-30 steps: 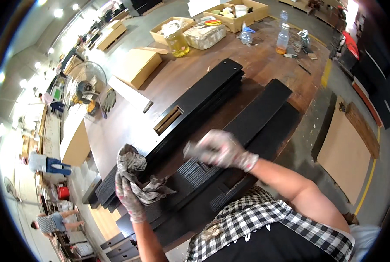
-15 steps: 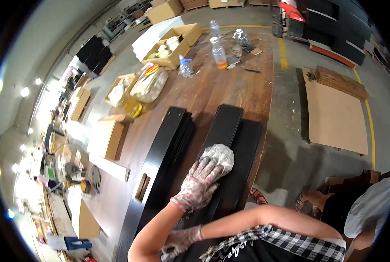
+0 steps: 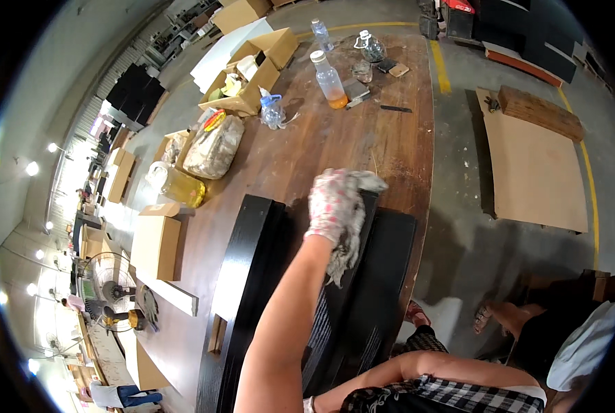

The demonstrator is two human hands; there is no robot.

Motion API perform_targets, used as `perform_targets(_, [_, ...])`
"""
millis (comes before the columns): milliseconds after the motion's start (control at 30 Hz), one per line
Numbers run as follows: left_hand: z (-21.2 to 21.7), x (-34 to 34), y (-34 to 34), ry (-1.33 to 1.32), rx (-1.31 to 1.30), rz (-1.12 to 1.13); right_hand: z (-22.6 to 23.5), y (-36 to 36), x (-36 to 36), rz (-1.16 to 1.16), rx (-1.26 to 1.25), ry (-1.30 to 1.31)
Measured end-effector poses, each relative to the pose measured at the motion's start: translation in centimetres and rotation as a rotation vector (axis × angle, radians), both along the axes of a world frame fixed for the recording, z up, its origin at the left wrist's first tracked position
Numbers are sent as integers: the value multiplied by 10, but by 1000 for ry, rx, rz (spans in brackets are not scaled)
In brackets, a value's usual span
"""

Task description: The person is applying finish or cleaning long black furniture components using a rag and a small block.

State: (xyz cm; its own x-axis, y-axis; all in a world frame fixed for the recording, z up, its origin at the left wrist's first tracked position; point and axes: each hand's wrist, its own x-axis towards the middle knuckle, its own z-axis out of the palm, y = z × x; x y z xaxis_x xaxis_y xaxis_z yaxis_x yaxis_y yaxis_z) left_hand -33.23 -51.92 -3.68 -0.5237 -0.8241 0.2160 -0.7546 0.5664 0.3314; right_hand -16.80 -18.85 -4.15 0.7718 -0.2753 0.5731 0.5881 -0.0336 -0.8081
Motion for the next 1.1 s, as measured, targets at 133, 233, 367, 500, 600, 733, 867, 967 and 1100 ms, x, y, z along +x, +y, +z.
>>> perform_targets(133, [22, 78, 0, 239, 15, 297, -3, 5, 4, 6, 21, 7])
perform_targets(233, [58, 144, 38, 189, -15, 272, -1, 7, 6, 7, 52, 9])
perform_targets(367, [128, 216, 127, 458, 90, 495, 10, -5, -14, -22, 120, 18])
perform_targets(500, [190, 272, 214, 289, -135, 810, 24, -49, -102, -103, 10, 259])
perform_targets(600, [156, 262, 256, 497, 36, 859, 29, -105, -208, -687, -40, 385])
perform_targets(733, [92, 195, 267, 232, 146, 527, 36, -173, -330, -1489, -109, 524])
perform_targets(867, [61, 133, 252, -206, 53, 424, 36, -225, -368, -1614, -356, 712])
perform_targets(967, [53, 117, 244, -363, 95, 489, 26, -246, -364, -1477, -434, 818])
perform_targets(1100, [45, 121, 243, -279, 121, 476, 14, -280, -334, -1353, -419, 970])
